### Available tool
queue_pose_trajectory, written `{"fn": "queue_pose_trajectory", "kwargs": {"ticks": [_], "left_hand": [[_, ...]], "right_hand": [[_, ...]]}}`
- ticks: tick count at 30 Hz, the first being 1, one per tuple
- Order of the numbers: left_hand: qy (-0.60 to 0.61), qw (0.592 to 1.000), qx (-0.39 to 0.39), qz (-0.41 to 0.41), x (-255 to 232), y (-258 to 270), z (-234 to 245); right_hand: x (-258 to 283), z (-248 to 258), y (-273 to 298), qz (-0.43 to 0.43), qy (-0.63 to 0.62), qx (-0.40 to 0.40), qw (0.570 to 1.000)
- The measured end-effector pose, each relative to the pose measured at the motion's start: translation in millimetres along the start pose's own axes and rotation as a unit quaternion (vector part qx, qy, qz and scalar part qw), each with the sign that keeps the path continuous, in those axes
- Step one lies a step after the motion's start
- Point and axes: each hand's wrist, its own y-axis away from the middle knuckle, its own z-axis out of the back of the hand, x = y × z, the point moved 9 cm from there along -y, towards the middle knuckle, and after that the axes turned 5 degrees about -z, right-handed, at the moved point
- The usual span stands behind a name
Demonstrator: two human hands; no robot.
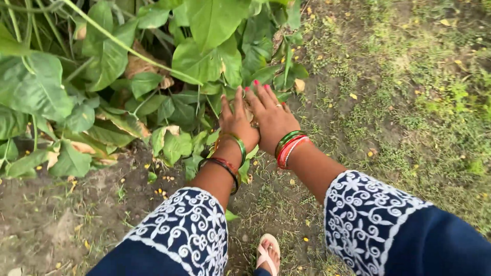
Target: Pluck leaves from a large green plant and collect them into a pile on the ground.
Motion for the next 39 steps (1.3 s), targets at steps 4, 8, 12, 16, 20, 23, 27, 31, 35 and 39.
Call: {"fn": "queue_pose_trajectory", "kwargs": {"ticks": [4, 8, 12, 16, 20, 23, 27, 31, 35, 39], "left_hand": [[0.044, 0.998, -0.041, -0.005, 27, -23, -31], [0.231, 0.951, -0.193, 0.064, 85, -57, -59], [0.477, 0.851, -0.112, 0.19, 118, -89, -115], [0.382, 0.9, -0.063, 0.199, 122, -101, -110], [0.351, 0.926, -0.026, 0.136, 123, -114, -100], [0.318, 0.939, -0.005, 0.134, 103, -95, -68], [0.087, 0.987, -0.019, 0.133, 99, -86, -29], [0.155, 0.98, -0.043, 0.119, 132, -89, -45], [0.339, 0.932, -0.069, 0.108, 159, -90, -63], [0.316, 0.942, -0.075, 0.085, 160, -78, -52]], "right_hand": [[-12, -10, -6, -0.008, -0.03, 0.0, 1.0], [-23, -21, -12, -0.02, -0.071, -0.002, 0.997], [-26, -24, -19, -0.013, -0.092, -0.024, 0.995], [-31, -44, -28, 0.005, -0.102, -0.059, 0.993], [-28, -41, -38, 0.012, -0.124, -0.076, 0.989], [-33, -61, -47, 0.023, -0.123, -0.089, 0.988], [-20, -62, -55, 0.032, -0.116, -0.131, 0.984], [-15, -67, -63, -0.026, -0.157, -0.105, 0.982], [-37, -86, -73, -0.121, -0.252, -0.185, 0.942], [-56, -112, -75, -0.185, -0.267, -0.177, 0.929]]}}
